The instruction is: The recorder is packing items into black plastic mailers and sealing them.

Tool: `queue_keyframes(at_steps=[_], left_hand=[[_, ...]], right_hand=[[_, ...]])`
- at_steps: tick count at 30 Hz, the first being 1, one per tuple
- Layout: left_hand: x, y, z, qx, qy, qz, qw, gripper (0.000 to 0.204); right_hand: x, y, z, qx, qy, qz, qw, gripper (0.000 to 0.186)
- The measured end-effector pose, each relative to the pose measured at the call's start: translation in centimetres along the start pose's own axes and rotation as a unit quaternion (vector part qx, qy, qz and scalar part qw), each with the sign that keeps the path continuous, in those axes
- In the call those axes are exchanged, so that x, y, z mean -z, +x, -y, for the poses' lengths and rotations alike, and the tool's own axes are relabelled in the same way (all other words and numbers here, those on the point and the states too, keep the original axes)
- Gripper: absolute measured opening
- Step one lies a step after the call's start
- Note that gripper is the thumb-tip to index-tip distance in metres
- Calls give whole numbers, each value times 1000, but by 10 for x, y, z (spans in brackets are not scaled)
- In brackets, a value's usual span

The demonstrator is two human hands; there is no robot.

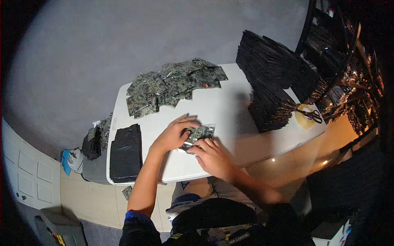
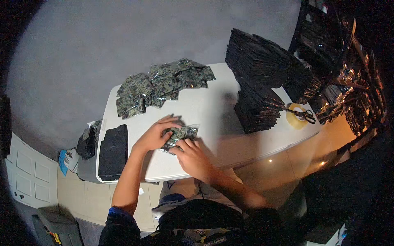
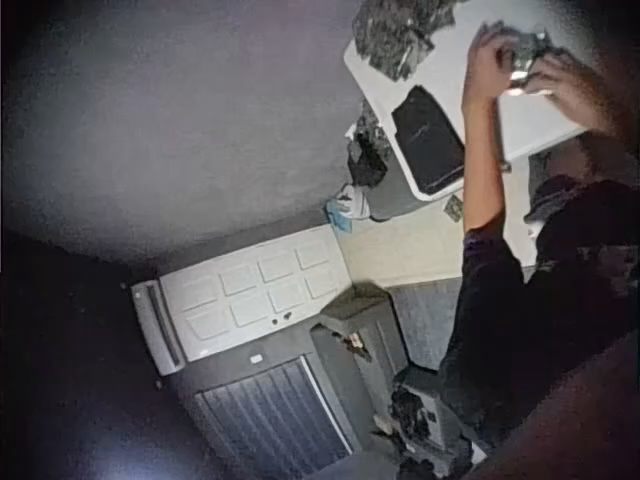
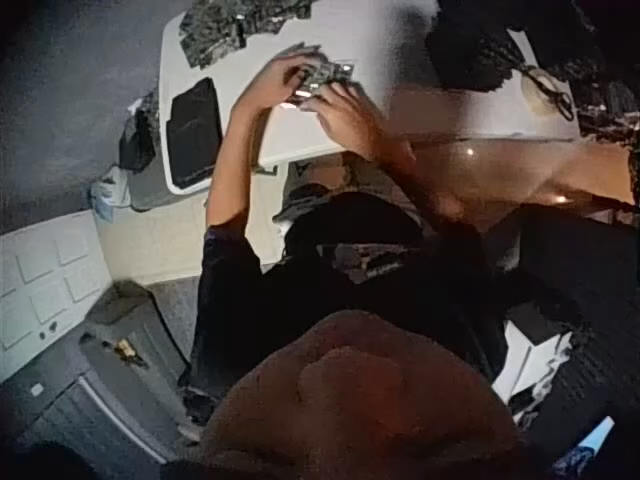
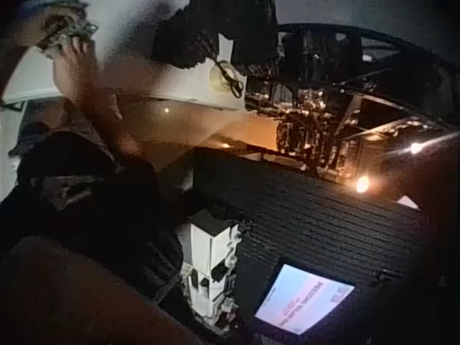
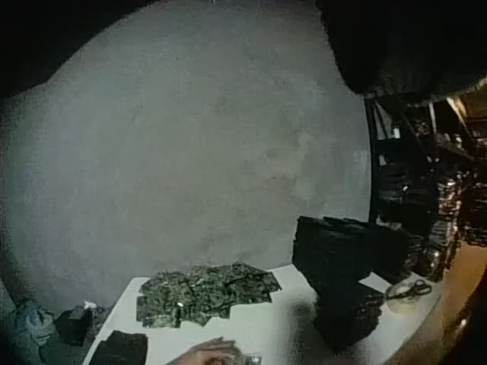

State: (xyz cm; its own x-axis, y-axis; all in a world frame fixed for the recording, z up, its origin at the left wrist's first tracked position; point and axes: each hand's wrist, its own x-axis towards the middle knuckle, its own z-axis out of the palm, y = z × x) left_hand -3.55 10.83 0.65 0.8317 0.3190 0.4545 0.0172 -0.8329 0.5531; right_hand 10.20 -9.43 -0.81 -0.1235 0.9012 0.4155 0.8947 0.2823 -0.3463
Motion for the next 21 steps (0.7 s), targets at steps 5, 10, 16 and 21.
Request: queue_keyframes(at_steps=[5,10,16,21], left_hand=[[2,-26,-22,117,158,34,980,33],[4,-54,-64,220,226,11,949,35],[-3,-25,-58,64,225,38,971,47],[-26,-28,-24,87,232,147,958,72]], right_hand=[[12,-7,-63,-67,-18,-23,997,21],[19,-5,-81,-75,58,-59,994,21],[-2,32,-21,-118,38,-117,985,45],[-38,32,-33,-154,-91,44,983,75]])
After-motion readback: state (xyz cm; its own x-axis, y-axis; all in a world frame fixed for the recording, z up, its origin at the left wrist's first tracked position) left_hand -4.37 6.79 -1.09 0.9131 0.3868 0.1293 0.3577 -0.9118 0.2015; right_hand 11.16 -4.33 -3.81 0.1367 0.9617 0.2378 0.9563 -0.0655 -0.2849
